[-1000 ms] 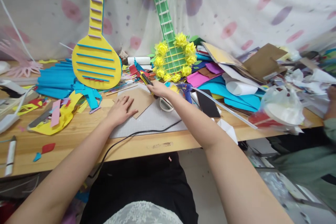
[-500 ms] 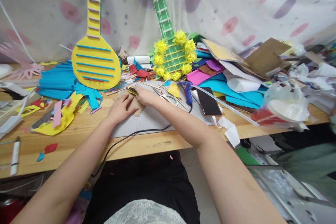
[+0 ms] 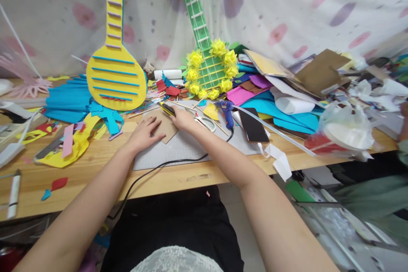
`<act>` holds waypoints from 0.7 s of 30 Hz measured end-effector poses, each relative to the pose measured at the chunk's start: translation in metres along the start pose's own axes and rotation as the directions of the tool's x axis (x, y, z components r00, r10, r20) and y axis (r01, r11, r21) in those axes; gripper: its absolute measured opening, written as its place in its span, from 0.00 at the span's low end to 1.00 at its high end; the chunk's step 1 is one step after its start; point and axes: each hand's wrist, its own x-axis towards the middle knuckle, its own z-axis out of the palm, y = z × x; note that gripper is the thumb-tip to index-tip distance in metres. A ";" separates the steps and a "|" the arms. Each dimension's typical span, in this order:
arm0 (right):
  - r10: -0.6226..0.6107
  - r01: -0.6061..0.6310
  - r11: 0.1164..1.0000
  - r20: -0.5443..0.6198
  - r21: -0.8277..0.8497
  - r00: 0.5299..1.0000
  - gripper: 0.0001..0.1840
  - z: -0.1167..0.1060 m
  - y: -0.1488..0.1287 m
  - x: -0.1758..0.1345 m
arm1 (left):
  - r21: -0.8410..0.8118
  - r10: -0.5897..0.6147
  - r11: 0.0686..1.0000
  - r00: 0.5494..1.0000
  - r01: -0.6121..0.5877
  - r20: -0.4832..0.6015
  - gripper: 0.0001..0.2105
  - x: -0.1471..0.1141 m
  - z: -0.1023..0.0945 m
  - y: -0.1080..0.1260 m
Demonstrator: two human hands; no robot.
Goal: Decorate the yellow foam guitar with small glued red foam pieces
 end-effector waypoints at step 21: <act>0.383 -0.288 0.815 -0.093 0.503 0.919 0.16 0.018 0.018 -0.024 | -0.190 -0.184 0.975 0.904 0.117 -0.386 0.18 0.016 -0.012 -0.022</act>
